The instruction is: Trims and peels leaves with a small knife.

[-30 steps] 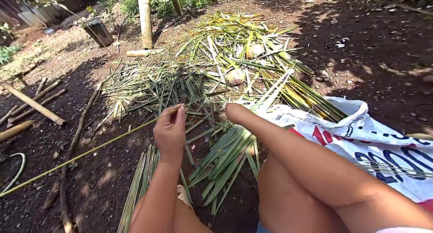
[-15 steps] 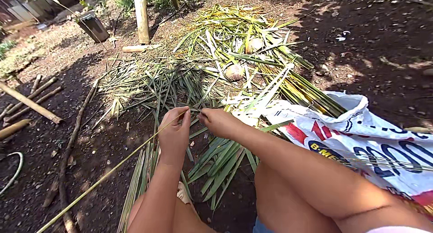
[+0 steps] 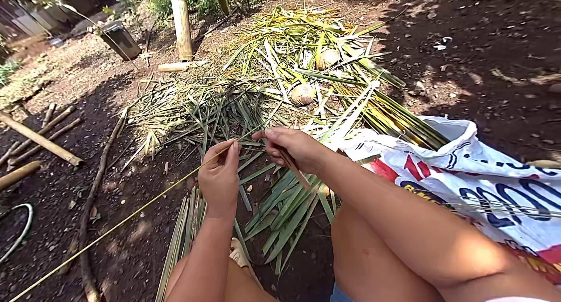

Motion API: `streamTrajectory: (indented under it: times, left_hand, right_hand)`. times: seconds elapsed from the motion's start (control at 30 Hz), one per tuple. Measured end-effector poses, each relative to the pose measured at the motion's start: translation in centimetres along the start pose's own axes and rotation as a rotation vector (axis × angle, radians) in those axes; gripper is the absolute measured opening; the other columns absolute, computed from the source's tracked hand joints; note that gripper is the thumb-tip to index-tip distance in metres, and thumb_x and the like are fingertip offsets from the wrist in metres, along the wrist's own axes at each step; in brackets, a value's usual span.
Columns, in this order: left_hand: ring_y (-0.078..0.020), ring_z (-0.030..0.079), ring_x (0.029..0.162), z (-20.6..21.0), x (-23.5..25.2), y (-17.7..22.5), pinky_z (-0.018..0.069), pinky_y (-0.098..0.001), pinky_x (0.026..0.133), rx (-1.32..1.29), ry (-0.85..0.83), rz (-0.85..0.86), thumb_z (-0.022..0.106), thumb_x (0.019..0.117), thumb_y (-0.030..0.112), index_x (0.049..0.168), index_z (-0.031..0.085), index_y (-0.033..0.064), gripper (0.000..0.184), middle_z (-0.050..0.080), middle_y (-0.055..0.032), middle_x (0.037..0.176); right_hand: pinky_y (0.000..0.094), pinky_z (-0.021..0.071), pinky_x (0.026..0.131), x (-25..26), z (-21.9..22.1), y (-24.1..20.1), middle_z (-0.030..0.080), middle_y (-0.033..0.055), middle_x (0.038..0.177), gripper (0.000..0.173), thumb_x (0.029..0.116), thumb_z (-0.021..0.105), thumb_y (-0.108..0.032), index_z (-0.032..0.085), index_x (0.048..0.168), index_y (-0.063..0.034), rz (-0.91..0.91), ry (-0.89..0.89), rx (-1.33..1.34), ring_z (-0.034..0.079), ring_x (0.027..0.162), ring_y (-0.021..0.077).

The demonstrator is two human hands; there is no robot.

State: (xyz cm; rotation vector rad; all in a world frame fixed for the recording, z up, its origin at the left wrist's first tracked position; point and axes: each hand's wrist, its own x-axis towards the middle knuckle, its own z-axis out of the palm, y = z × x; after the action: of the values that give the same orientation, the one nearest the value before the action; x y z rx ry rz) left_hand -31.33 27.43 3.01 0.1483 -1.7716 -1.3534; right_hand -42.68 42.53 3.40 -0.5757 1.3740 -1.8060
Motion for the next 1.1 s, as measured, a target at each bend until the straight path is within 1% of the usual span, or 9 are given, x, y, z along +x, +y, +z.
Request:
streamTrajectory:
  times: [0.07, 0.2, 0.33, 0.47, 0.73, 0.87, 0.93, 1.03, 1.1]
  left_hand:
    - [-0.0098, 0.073, 0.082, 0.7, -0.4, 0.0, 0.0617, -0.0267, 0.079, -0.060, 0.004, -0.014, 0.071, 0.0920, -0.002, 0.105, 0.072, 0.0027, 0.014, 0.076, -0.0019, 0.092]
    - [-0.0128, 0.074, 0.086, 1.6, -1.1, 0.3, 0.0626, -0.0298, 0.082, -0.147, 0.003, -0.051, 0.069, 0.0930, -0.002, 0.105, 0.073, 0.0033, 0.013, 0.077, -0.0044, 0.096]
    - [-0.0147, 0.075, 0.087, 1.9, -1.4, 0.1, 0.0630, -0.0315, 0.083, -0.190, 0.002, -0.097, 0.068, 0.0935, -0.003, 0.105, 0.072, 0.0021, 0.013, 0.078, -0.0061, 0.097]
    - [-0.0144, 0.075, 0.083, 1.7, -1.3, 0.6, 0.0638, -0.0325, 0.083, -0.221, 0.028, -0.121, 0.067, 0.0933, -0.005, 0.102, 0.072, 0.0025, 0.012, 0.077, -0.0045, 0.091]
    - [-0.0133, 0.074, 0.088, 0.7, -1.0, 0.5, 0.0628, -0.0303, 0.084, -0.174, 0.030, 0.016, 0.069, 0.0937, -0.002, 0.106, 0.073, 0.0049, 0.015, 0.077, -0.0025, 0.099]
    - [-0.0096, 0.072, 0.096, 0.4, -0.9, -1.0, 0.0616, -0.0274, 0.084, -0.013, -0.087, 0.246, 0.070, 0.0947, 0.003, 0.110, 0.073, 0.0092, 0.017, 0.074, 0.0008, 0.109]
    - [-0.0104, 0.070, 0.103, 0.6, -1.4, -1.3, 0.0608, -0.0280, 0.087, 0.071, -0.160, 0.330, 0.069, 0.0959, 0.004, 0.110, 0.073, 0.0075, 0.015, 0.073, -0.0016, 0.113]
    - [-0.0112, 0.070, 0.108, 1.0, -1.9, -1.3, 0.0598, -0.0276, 0.091, 0.135, -0.189, 0.374, 0.068, 0.0951, 0.002, 0.109, 0.074, 0.0038, 0.015, 0.073, -0.0046, 0.114]
    - [-0.0112, 0.069, 0.109, 1.1, -2.1, -1.4, 0.0597, -0.0274, 0.092, 0.134, -0.189, 0.376, 0.069, 0.0947, 0.001, 0.107, 0.074, 0.0036, 0.014, 0.073, -0.0045, 0.113]
  right_hand:
    - [0.0193, 0.0493, 0.053, -0.3, 1.2, 0.3, 0.049, -0.0022, 0.069, 0.037, 0.1128, 0.037, -0.029, 0.060, 0.131, -0.0066, 0.026, -0.099, 0.100, 0.050, 0.053, 0.0053]
    - [0.0147, 0.0417, 0.044, -0.3, 1.3, 0.5, 0.045, -0.0051, 0.063, 0.022, 0.1120, 0.040, -0.028, 0.056, 0.121, -0.0163, 0.094, -0.221, 0.235, 0.044, 0.046, 0.0015]
    - [0.0137, 0.0400, 0.042, -0.4, 0.4, 0.4, 0.041, -0.0066, 0.060, 0.028, 0.1124, 0.036, -0.029, 0.057, 0.124, -0.0146, 0.115, -0.236, 0.263, 0.040, 0.042, 0.0001]
    - [0.0151, 0.0380, 0.040, -0.2, -1.2, -0.1, 0.038, -0.0065, 0.058, 0.034, 0.1125, 0.038, -0.030, 0.058, 0.134, -0.0121, 0.098, -0.050, 0.214, 0.037, 0.041, 0.0009]
    - [0.0148, 0.0312, 0.039, 0.9, -4.9, 0.9, 0.032, -0.0101, 0.058, 0.034, 0.1092, 0.041, -0.049, 0.061, 0.120, -0.0237, 0.040, 0.457, 0.279, 0.030, 0.040, -0.0004]
    - [0.0162, 0.0400, 0.040, -0.5, -2.7, -0.5, 0.041, -0.0070, 0.059, 0.042, 0.1125, 0.031, -0.037, 0.061, 0.126, -0.0102, 0.067, -0.021, 0.205, 0.038, 0.041, 0.0013]
    - [0.0139, 0.0407, 0.042, -1.2, -1.0, -0.6, 0.043, -0.0072, 0.059, 0.038, 0.1117, 0.033, -0.034, 0.061, 0.125, -0.0107, 0.087, -0.214, 0.181, 0.041, 0.042, -0.0004]
    - [0.0119, 0.0388, 0.042, -1.4, 0.0, -0.4, 0.043, -0.0070, 0.059, 0.026, 0.1120, 0.036, -0.031, 0.055, 0.103, -0.0147, 0.114, -0.292, 0.136, 0.040, 0.042, -0.0016]
    - [0.0116, 0.0390, 0.041, -1.4, -0.3, -0.5, 0.042, -0.0070, 0.058, 0.026, 0.1120, 0.037, -0.030, 0.055, 0.103, -0.0138, 0.133, -0.281, 0.145, 0.040, 0.041, -0.0019]
